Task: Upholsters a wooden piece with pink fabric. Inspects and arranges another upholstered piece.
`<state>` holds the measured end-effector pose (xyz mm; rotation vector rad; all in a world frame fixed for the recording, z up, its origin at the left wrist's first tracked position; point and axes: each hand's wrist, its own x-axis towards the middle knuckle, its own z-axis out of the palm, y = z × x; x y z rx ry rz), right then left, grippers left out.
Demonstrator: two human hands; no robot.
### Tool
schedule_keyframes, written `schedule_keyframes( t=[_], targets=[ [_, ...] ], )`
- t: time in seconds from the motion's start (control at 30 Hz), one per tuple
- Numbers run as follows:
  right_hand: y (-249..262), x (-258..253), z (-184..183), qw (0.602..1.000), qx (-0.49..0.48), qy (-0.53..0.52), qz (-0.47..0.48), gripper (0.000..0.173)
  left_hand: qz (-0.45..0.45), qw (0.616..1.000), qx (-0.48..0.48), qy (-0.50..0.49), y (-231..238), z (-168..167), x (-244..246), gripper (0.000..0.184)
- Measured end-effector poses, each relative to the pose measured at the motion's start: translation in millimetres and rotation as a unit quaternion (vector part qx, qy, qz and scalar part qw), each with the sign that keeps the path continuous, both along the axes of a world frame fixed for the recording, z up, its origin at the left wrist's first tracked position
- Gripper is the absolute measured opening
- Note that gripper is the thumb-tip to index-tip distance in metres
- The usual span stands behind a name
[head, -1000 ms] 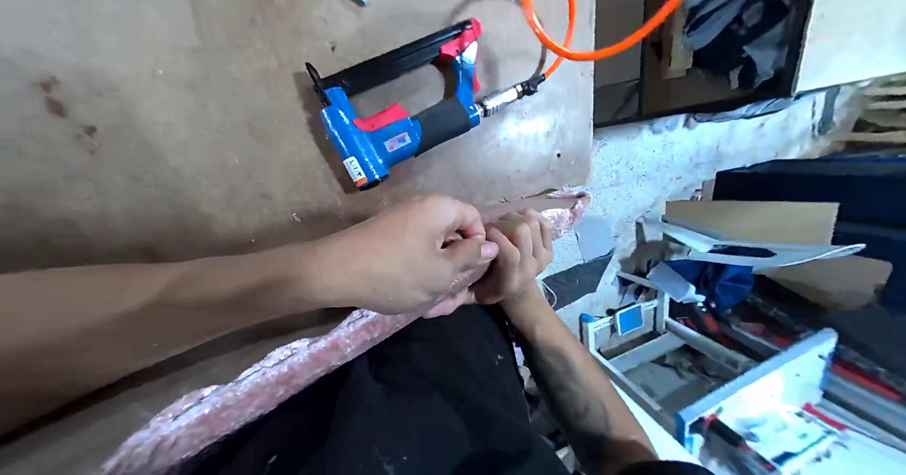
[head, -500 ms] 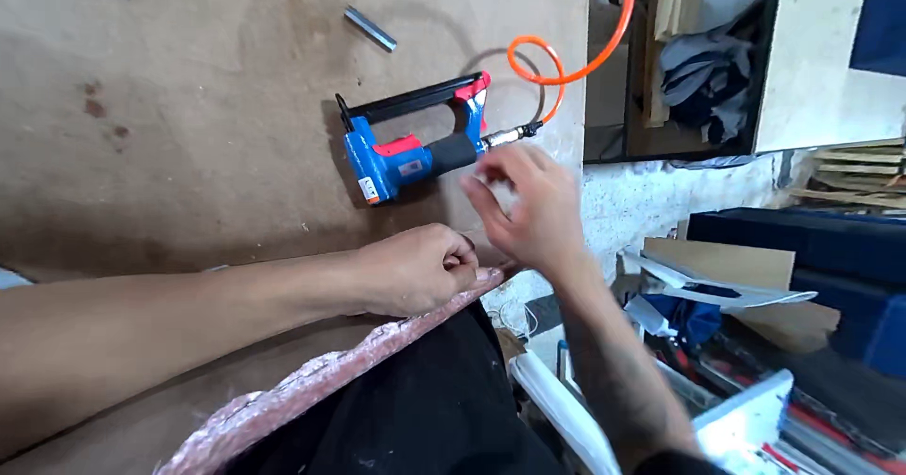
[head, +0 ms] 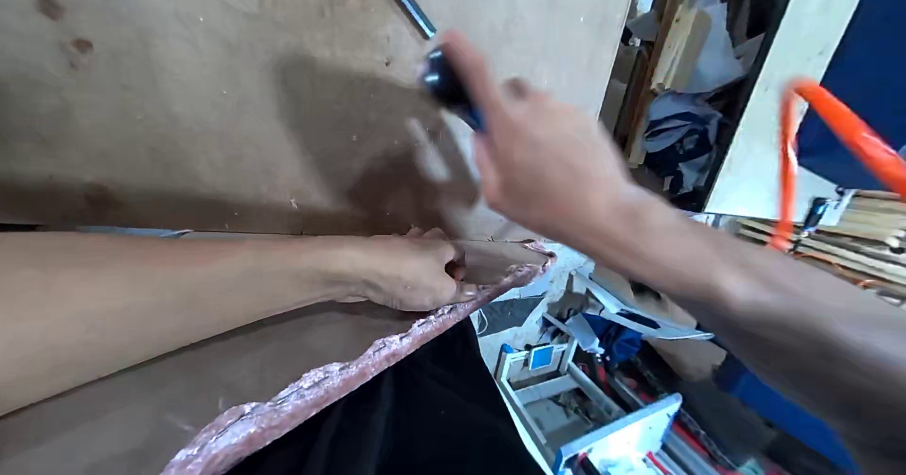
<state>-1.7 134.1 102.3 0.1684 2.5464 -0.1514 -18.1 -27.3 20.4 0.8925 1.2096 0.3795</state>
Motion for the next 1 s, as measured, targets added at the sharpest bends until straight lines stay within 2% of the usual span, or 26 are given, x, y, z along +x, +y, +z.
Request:
schedule_keyframes(
  t=[0.07, 0.1, 0.17, 0.23, 0.3, 0.43, 0.57, 0.83, 0.93, 0.97, 1.0],
  targets=[
    [21, 2, 47, 0.988, -0.039, -0.046, -0.141, 0.093, 0.006, 1.0, 0.015, 0.004, -1, -5, 1, 0.038],
    [34, 7, 64, 0.969, -0.094, -0.076, -0.217, 0.096, 0.005, 1.0, 0.015, 0.002, 0, -4, 1, 0.036],
    [52, 23, 85, 0.899, -0.238, -0.137, -0.341, 0.098, -0.004, 1.0, 0.0, 0.0, 3, -2, -1, 0.031],
    [56, 37, 95, 0.832, -0.333, -0.211, -0.39, 0.096, -0.001, 1.0, 0.003, -0.004, 3, -2, 0, 0.028],
    [52, 47, 94, 0.795, -0.384, -0.249, -0.398, 0.092, 0.004, 1.0, 0.014, -0.007, 2, -2, 1, 0.027],
    [41, 50, 85, 0.806, -0.378, -0.268, -0.367, 0.089, 0.02, 1.0, 0.011, 0.001, -1, -2, 4, 0.024],
    [37, 39, 77, 0.82, -0.351, -0.292, -0.346, 0.091, -0.006, 1.0, 0.006, 0.01, 3, 3, 2, 0.021],
    [33, 32, 76, 0.807, -0.338, -0.322, -0.362, 0.086, -0.009, 1.0, -0.005, 0.021, 2, 8, -1, 0.022],
    [30, 35, 78, 0.795, -0.364, -0.306, -0.377, 0.084, -0.024, 0.999, -0.02, 0.02, 5, 15, -4, 0.018],
    [29, 35, 79, 0.791, -0.374, -0.304, -0.378, 0.085, -0.012, 1.0, 0.021, 0.014, -1, 2, 1, 0.016],
    [27, 35, 79, 0.788, -0.379, -0.302, -0.379, 0.086, 0.027, 0.993, 0.118, 0.014, -12, -30, 14, 0.014]
  ],
)
